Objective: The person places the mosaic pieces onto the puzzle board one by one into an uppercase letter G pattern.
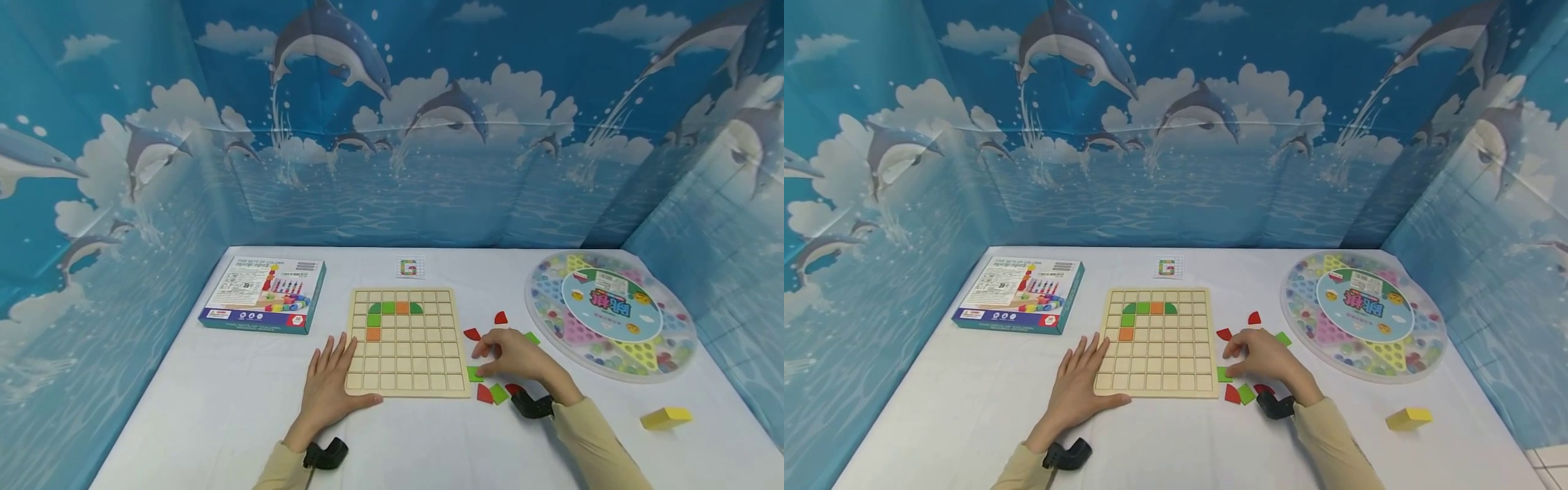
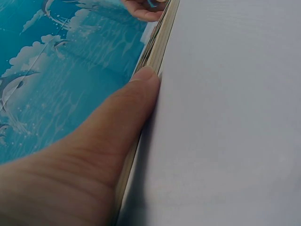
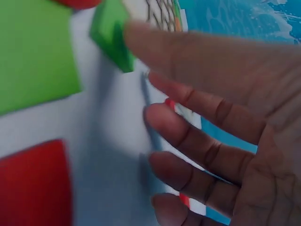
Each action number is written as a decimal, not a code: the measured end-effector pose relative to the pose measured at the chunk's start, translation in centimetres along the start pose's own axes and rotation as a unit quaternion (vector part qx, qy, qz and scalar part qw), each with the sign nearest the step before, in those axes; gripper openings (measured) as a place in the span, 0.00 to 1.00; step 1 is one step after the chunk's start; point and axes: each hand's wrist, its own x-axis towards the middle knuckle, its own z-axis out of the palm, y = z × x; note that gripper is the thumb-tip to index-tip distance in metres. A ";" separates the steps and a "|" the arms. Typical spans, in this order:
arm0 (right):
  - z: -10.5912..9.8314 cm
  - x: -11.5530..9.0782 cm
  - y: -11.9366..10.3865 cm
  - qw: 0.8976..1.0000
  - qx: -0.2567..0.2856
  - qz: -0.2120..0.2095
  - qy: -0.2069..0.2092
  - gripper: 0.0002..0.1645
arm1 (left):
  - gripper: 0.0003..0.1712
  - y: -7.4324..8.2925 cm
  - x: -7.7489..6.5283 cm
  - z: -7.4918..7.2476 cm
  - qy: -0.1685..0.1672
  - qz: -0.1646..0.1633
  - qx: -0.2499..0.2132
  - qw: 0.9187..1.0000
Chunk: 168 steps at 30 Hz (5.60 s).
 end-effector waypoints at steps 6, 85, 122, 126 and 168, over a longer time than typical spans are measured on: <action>0.3 -0.3 0.9 0.999 0.014 -0.033 -0.006 0.13 | 0.66 0.0 0.0 -0.1 0.003 0.002 0.000 1.000; 9.3 10.0 -12.2 0.993 -0.076 -0.057 0.067 0.06 | 0.66 0.1 0.0 -0.1 0.008 -0.001 0.005 1.000; 6.6 7.9 -11.2 0.992 -0.100 -0.029 0.078 0.04 | 0.66 0.4 -0.1 -0.2 0.011 0.003 -0.005 1.000; 4.5 6.8 -9.5 0.991 -0.090 0.005 0.102 0.03 | 0.66 0.4 -0.1 -0.1 0.009 -0.002 -0.009 1.000; 0.8 1.5 0.4 0.987 -0.086 0.057 0.120 0.10 | 0.66 0.1 0.0 0.0 0.003 -0.001 -0.001 1.000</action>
